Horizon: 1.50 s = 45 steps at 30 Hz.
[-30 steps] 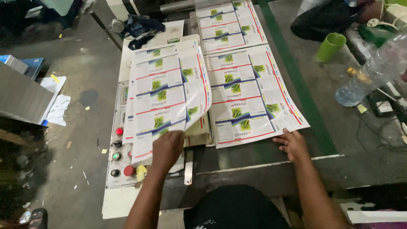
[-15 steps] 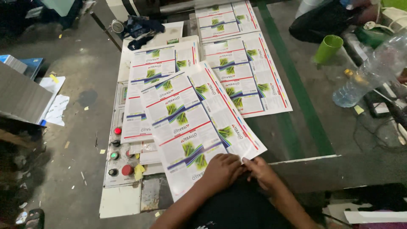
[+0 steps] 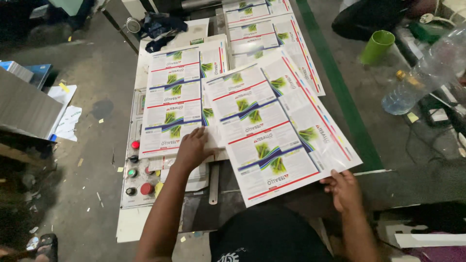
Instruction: Organizing and stacking printed sheets coming off a printing press machine.
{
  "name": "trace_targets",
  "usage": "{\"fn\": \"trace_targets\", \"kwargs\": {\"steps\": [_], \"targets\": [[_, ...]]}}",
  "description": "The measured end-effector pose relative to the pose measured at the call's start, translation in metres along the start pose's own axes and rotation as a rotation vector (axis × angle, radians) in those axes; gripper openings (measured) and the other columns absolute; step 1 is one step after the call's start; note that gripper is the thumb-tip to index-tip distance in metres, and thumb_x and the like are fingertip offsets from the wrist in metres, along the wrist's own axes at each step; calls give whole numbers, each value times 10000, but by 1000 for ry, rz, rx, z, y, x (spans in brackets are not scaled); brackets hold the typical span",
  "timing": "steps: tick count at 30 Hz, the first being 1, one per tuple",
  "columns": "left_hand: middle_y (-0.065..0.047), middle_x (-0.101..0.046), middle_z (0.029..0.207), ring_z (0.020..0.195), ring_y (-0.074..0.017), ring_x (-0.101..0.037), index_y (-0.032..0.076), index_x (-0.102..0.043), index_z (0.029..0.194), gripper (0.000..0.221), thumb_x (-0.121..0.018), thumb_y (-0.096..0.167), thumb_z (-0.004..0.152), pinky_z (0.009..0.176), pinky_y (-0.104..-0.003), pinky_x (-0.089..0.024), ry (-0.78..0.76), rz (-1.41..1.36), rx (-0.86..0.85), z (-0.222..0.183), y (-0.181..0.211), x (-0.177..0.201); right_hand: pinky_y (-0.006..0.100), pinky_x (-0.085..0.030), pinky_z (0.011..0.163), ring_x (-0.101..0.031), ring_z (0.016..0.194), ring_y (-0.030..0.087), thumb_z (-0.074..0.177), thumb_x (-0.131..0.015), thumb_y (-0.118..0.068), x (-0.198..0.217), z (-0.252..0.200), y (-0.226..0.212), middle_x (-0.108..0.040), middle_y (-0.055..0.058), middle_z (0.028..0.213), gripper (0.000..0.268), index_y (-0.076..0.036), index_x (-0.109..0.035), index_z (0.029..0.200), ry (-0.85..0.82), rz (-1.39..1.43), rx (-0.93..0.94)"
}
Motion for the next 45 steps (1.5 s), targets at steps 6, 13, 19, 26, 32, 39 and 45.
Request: {"fn": "trace_targets", "kwargs": {"steps": [6,13,19,26,32,39,45], "targets": [[-154,-644,1366,1282,-332,-579,34,-717,1130,557,-800,471,796,971,-489,-487,-200,40,-7,-2,-30,-21,344,-469,578,-666,761,191,1028,-579,-155,51,-8,-9,-712,68,975,243,-93,-619,1259,124,-43,-68],[-128,-768,942,885,-341,-719,96,-755,955,290,-727,381,912,782,-452,-553,-438,-31,116,13,-30,11,341,-451,588,-666,783,202,1032,-575,-128,79,-22,-1,-710,72,1028,265,-84,-606,1291,184,-52,-61],[-124,-730,859,783,-345,-702,106,-731,890,136,-638,155,976,689,-477,-547,-20,-51,118,13,-16,60,346,-461,585,-673,790,204,1027,-568,-135,71,-22,11,-708,84,1047,282,-82,-600,1302,186,-78,-95],[-87,-724,888,853,-318,-704,104,-693,943,78,-619,87,924,681,-471,-553,154,7,112,-12,30,71,349,-476,579,-689,800,219,1036,-580,-155,36,10,20,-711,89,1036,254,-63,-598,1272,112,-125,-106],[-87,-727,889,848,-339,-694,103,-684,925,88,-636,79,855,676,-471,-548,129,-102,69,-24,59,56,341,-500,587,-707,815,209,1043,-559,-205,-6,47,-4,-714,87,1025,269,-81,-577,1281,72,-97,-119],[-93,-746,945,867,-325,-704,88,-711,927,97,-684,180,913,704,-449,-565,108,-381,-7,-39,115,48,321,-519,598,-700,796,190,1003,-569,-228,-26,29,12,-747,150,1124,478,-109,-523,1464,-38,-129,-159],[-97,-743,995,938,-324,-704,64,-709,944,134,-672,192,931,778,-439,-567,-10,-480,-200,-36,183,21,306,-541,597,-723,790,170,938,-646,-230,-124,-37,10,-783,86,1058,431,-74,-602,1337,-423,-290,-242]]}}
Point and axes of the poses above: each hand's wrist, its own z-axis towards the middle knuckle, its own x-axis out of the back of the hand, y = z × x, the point moved 4 cm from there along z, towards the middle knuckle
